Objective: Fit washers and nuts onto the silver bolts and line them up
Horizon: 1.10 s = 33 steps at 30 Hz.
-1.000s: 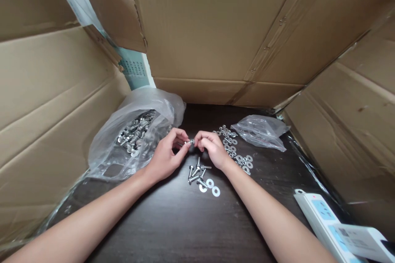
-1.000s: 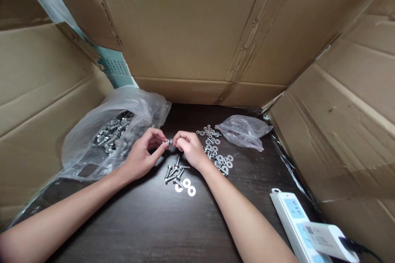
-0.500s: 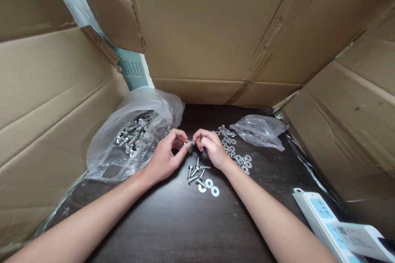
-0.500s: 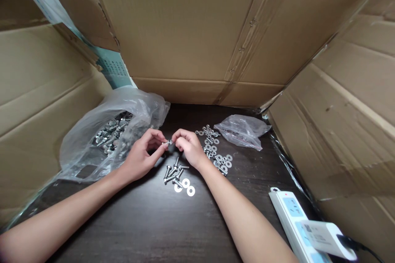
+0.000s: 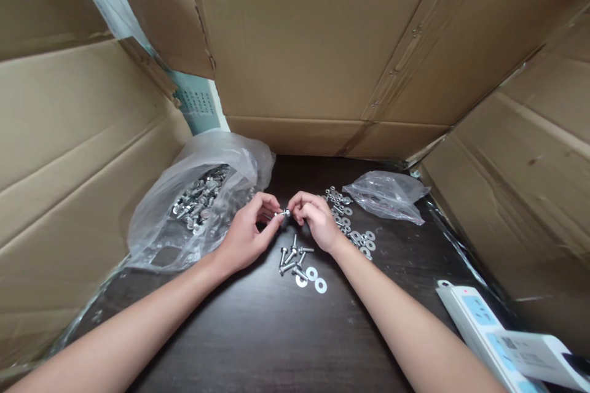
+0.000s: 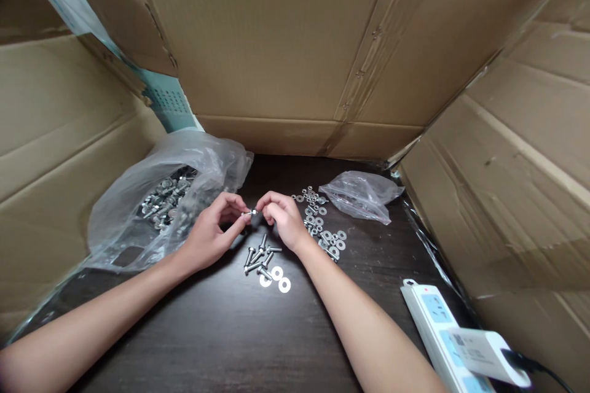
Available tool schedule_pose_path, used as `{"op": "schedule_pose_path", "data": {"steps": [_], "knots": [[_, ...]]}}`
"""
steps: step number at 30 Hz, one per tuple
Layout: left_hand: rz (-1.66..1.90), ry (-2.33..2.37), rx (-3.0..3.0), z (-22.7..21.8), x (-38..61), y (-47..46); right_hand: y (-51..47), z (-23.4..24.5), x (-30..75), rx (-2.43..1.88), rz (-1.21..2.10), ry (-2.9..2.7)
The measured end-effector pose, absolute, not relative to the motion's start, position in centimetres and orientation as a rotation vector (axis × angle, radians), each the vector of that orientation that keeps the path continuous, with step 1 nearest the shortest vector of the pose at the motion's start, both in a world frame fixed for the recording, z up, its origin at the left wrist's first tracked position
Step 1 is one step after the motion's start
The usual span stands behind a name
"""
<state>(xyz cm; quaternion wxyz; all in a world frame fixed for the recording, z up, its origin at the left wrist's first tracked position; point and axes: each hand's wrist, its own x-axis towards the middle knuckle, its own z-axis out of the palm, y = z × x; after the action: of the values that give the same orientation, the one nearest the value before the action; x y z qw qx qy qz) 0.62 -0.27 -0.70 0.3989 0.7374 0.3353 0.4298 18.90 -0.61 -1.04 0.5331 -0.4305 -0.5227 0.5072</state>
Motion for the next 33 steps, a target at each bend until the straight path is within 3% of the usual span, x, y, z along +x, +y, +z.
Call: {"op": "schedule_pose_path", "data": {"steps": [33], "knots": [[1.079, 0.872, 1.89, -0.56, 0.6, -0.24, -0.4, -1.51, 19.16, -0.987, 1.212, -1.2]]}}
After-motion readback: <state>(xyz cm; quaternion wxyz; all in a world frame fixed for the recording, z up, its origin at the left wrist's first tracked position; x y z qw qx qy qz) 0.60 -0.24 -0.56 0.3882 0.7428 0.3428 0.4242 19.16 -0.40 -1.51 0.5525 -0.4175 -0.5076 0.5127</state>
